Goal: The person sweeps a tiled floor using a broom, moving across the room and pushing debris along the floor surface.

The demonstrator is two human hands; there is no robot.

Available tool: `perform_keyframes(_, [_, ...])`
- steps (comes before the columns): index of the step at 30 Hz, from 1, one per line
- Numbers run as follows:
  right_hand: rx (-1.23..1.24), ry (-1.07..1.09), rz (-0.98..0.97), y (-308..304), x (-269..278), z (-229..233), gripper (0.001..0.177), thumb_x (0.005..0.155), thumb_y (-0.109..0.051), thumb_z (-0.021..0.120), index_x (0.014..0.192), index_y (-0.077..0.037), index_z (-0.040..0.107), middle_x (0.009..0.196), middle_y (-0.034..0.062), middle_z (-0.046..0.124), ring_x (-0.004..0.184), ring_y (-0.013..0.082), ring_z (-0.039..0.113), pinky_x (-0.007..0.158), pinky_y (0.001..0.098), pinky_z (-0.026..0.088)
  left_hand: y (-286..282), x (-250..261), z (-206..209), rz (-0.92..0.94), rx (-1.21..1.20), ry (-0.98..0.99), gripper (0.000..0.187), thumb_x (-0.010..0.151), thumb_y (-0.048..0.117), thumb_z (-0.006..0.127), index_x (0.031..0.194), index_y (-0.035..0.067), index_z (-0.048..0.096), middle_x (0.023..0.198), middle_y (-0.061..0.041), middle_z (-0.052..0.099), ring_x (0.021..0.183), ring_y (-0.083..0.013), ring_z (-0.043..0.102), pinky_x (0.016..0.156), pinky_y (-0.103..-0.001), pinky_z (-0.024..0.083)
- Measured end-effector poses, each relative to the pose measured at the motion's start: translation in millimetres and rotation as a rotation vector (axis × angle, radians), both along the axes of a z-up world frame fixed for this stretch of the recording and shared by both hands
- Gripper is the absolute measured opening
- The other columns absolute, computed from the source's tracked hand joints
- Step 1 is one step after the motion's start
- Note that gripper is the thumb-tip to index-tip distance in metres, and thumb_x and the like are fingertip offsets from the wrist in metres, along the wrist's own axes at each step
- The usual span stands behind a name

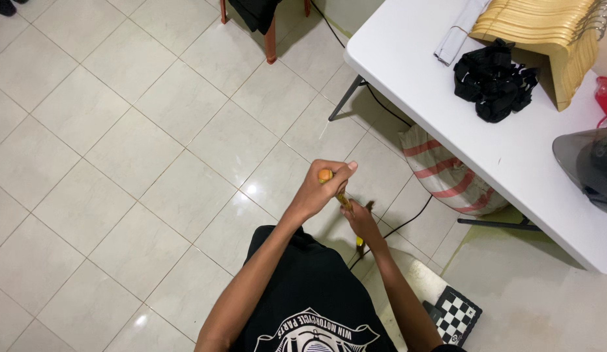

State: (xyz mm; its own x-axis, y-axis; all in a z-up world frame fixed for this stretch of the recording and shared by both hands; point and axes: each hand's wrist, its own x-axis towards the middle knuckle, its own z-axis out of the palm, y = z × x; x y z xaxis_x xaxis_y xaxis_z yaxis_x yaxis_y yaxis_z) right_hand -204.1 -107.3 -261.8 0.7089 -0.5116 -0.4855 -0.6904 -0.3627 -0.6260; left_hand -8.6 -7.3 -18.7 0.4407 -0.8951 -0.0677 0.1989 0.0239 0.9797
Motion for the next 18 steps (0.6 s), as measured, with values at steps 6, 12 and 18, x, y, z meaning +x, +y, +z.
perform_keyframes(6, [0.053,-0.172,-0.066,10.1,4.6,-16.3,0.021,0.103,-0.017,0.059,0.110,0.002,0.061,0.092,0.0231,0.069,0.085,0.0372,0.069,0.081,0.0442,0.053,-8.4,-0.8,-15.7,-0.010,0.102,-0.095,0.057,0.100,0.036,0.059,0.050,0.013,0.047,0.045,0.006,0.034,0.043,-0.0080,0.027,0.045,-0.030,0.024])
perform_keyframes(12, [0.007,-0.306,-0.002,5.0,59.7,-4.8,0.033,0.098,-0.019,0.061,0.125,0.001,0.058,0.107,0.0215,0.073,0.102,0.0353,0.070,0.087,0.0407,0.052,-10.6,21.2,21.4,-0.012,0.055,-0.171,0.060,0.101,0.033,0.061,0.049,0.012,0.040,0.047,0.007,0.031,0.046,-0.0068,0.026,0.046,-0.030,0.024])
perform_keyframes(18, [0.570,-0.766,-0.147,-2.1,129.1,-1.4,0.026,0.103,-0.017,0.061,0.118,0.003,0.054,0.114,0.0049,0.058,0.108,0.0200,0.056,0.092,0.0378,0.053,-18.5,49.7,60.1,-0.050,0.038,-0.314,0.059,0.101,0.029,0.061,0.049,0.008,0.044,0.045,0.005,0.033,0.044,-0.0075,0.025,0.045,-0.030,0.022])
